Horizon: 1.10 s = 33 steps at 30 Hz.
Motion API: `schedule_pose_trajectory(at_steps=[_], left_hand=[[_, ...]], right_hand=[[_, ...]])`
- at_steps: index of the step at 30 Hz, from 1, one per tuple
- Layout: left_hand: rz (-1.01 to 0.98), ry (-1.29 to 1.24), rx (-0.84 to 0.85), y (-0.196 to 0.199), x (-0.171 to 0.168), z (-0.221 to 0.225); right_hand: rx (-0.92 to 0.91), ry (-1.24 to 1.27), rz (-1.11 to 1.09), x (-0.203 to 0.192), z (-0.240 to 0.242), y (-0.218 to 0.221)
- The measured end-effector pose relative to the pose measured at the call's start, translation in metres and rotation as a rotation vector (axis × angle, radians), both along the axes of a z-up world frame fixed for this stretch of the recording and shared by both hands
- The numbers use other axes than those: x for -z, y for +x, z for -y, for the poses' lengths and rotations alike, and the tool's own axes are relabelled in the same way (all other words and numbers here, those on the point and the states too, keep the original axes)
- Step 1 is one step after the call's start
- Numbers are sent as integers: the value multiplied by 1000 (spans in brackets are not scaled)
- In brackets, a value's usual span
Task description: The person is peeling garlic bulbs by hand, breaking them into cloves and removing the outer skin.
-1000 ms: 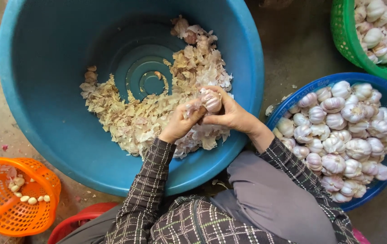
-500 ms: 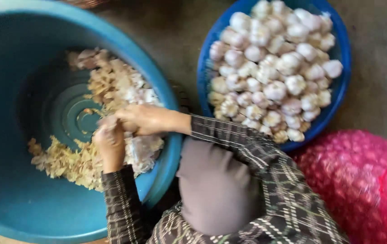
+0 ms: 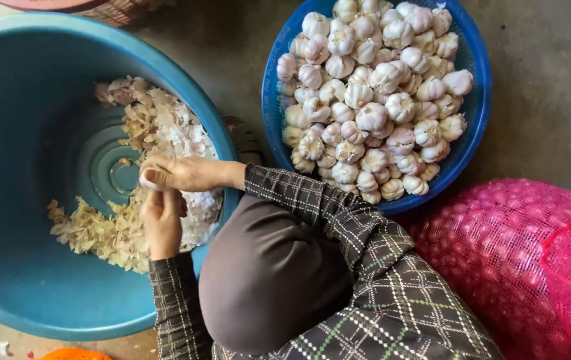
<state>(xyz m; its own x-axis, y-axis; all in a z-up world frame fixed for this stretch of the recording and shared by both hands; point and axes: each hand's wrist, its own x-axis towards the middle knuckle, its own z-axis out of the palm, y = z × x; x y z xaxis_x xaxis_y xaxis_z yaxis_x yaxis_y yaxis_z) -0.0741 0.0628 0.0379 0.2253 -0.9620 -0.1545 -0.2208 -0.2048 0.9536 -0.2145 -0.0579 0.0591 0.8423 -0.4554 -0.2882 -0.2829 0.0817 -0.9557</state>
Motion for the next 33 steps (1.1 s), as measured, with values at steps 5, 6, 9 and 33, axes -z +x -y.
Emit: schedule_pose_trajectory(at_steps=[5,6,9,33], left_hand=[[3,-56,33,-13,0,-19],[1,-55,38,-10,5,-19],[166,-59,49,-1,11,-19],[509,115,271,21,135,-6]], right_hand=[[189,145,276,57,-12,16],[194,145,274,50,-13,7],[433,84,461,33,-19,-27],[774,-1181,-1091,12,-14,-245]])
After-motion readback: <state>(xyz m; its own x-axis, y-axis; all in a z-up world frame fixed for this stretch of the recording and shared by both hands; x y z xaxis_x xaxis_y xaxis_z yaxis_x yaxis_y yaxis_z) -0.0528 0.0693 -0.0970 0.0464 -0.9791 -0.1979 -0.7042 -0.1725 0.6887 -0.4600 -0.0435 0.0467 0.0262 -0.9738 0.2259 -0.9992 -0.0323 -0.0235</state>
